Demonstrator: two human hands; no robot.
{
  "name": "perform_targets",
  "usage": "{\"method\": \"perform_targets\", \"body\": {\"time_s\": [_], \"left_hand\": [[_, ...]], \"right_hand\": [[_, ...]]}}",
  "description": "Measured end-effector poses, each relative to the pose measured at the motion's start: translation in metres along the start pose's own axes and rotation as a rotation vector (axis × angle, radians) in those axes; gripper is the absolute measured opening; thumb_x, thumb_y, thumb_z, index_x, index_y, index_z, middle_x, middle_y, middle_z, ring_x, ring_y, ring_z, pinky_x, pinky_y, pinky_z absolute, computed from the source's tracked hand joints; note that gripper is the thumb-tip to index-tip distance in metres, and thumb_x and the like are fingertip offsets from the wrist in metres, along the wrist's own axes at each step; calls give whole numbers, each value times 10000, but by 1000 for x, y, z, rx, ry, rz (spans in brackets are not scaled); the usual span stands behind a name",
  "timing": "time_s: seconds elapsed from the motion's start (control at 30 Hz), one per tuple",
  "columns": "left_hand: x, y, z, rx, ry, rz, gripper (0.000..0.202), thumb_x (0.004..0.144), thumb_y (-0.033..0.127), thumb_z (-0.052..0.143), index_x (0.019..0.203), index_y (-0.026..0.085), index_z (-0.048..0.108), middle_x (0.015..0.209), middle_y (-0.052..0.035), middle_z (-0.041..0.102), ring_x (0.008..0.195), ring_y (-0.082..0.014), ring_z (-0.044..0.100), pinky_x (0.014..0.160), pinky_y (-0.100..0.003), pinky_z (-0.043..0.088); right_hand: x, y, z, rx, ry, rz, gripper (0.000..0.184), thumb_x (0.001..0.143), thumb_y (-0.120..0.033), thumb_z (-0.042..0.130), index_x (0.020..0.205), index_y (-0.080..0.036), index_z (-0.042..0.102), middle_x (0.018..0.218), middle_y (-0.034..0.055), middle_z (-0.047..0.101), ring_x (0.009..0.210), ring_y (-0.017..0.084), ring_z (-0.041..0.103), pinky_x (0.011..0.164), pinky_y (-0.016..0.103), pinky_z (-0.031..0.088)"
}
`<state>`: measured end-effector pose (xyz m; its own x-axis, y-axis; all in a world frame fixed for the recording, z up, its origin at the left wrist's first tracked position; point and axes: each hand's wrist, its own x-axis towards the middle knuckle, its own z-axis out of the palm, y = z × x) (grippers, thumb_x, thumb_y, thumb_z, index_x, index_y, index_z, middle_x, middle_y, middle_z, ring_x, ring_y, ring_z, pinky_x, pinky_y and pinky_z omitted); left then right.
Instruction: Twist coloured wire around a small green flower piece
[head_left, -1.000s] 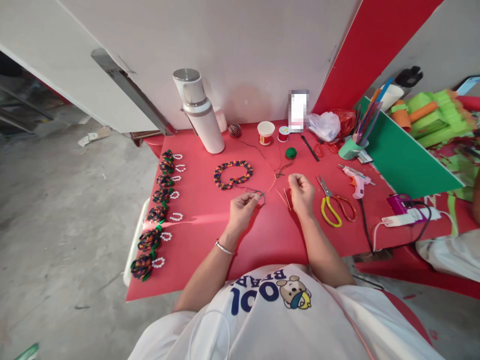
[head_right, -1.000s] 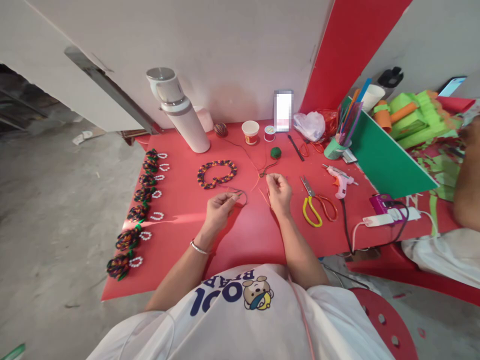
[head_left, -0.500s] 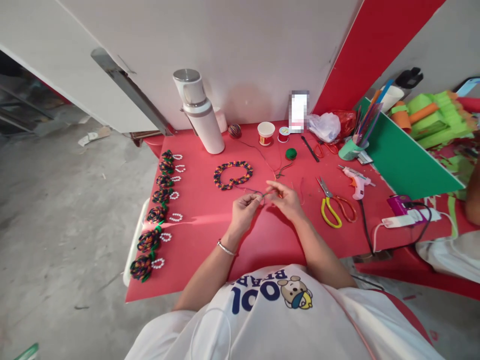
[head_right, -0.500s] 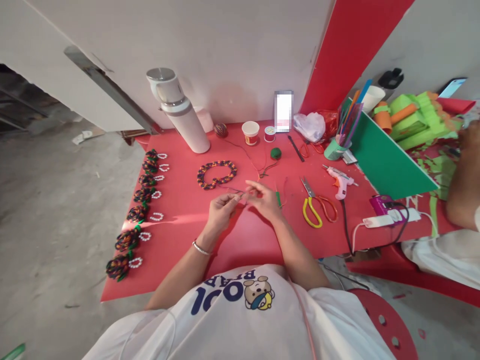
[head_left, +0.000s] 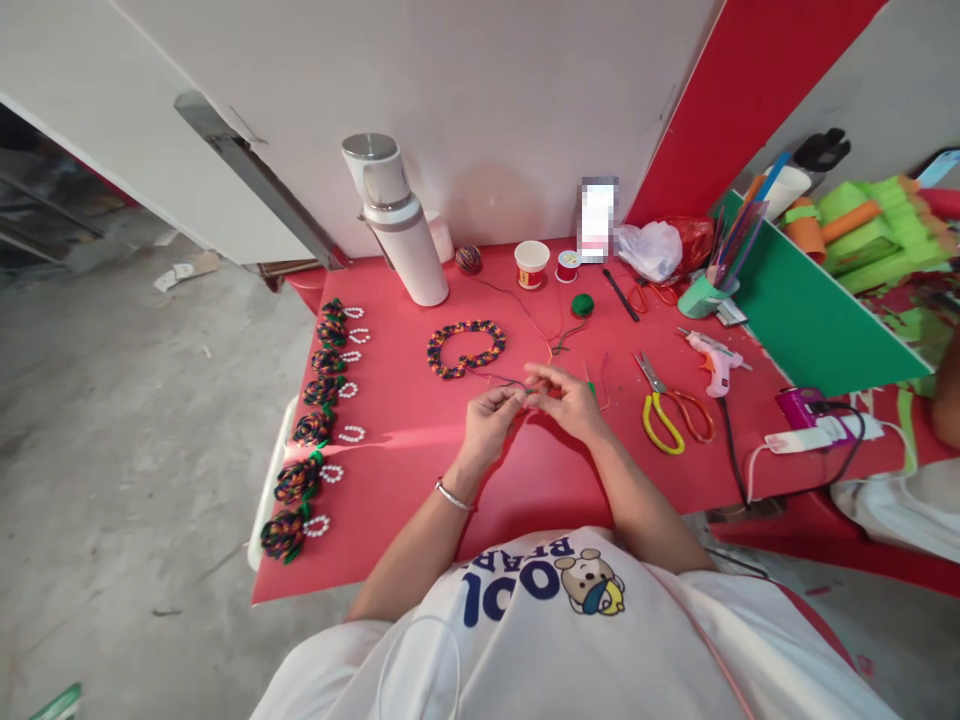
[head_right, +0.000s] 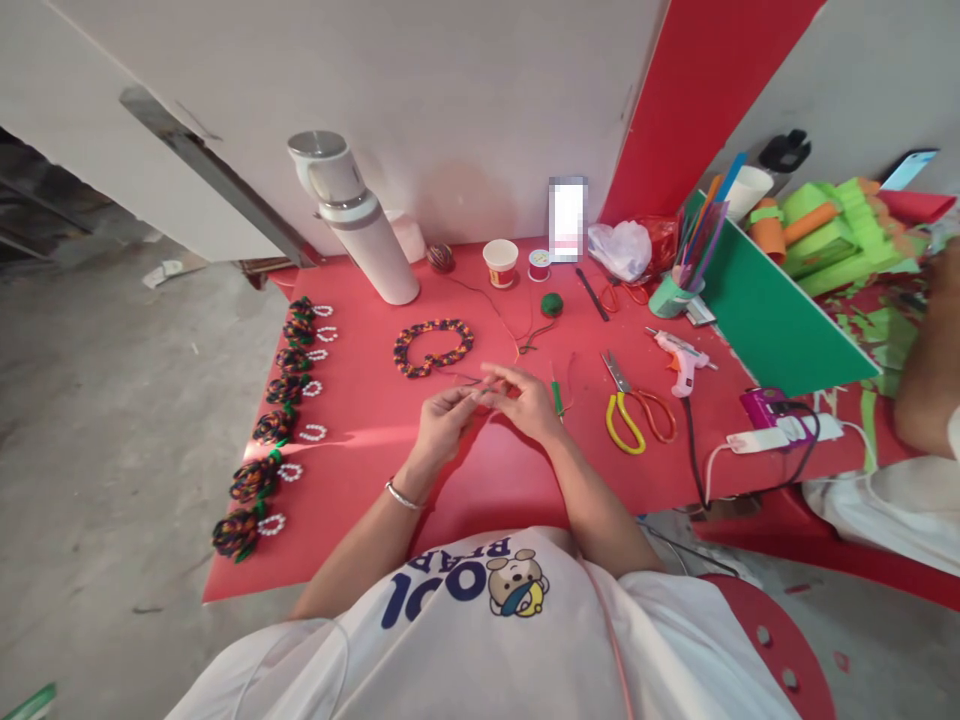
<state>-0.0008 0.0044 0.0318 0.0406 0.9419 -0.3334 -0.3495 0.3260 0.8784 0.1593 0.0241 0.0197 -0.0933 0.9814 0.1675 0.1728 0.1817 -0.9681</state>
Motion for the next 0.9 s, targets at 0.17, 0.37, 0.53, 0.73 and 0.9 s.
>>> {"method": "perform_targets", "body": {"time_s": [0.17,0.37,0.53,0.73,0.9], "left_hand": [[0,-1,0,34,-30,83,428,601,508,916,705,135,735,520,15,572,431,-38,356,417,-202,219],[2,-5,-1,27,38,109,403,586,480,920,686,144,722,529,17,566,467,-55,398,443,-207,248],[3,-3,-1,-10,39,76,424,583,490,925,711,139,725,525,20,566,455,-51,400,447,-203,256],[1,-4,0,12,-39,79,446,587,519,927,707,134,734,563,-2,600,516,-72,460,477,-206,317],[3,-11,0,45,-50,94,468,591,552,916,680,142,707,540,18,561,504,-67,420,467,-204,290]], "right_hand": [[-6,-13,11,-153,74,-59,350,925,-520,678,745,-225,731,770,31,722,751,176,653,731,291,498],[9,5,-20,77,603,105,610,942,-744,501,596,-244,453,520,-54,421,491,123,397,504,260,361],[4,6,-12,45,291,133,644,892,-765,574,537,-231,512,514,-37,472,489,120,455,525,266,396],[-6,-10,11,-141,39,-58,362,929,-541,676,776,-222,753,790,29,708,740,166,651,683,283,482],[-10,-8,11,-439,142,-224,392,1002,-447,598,681,-223,625,707,23,614,675,159,560,665,293,416]]}}
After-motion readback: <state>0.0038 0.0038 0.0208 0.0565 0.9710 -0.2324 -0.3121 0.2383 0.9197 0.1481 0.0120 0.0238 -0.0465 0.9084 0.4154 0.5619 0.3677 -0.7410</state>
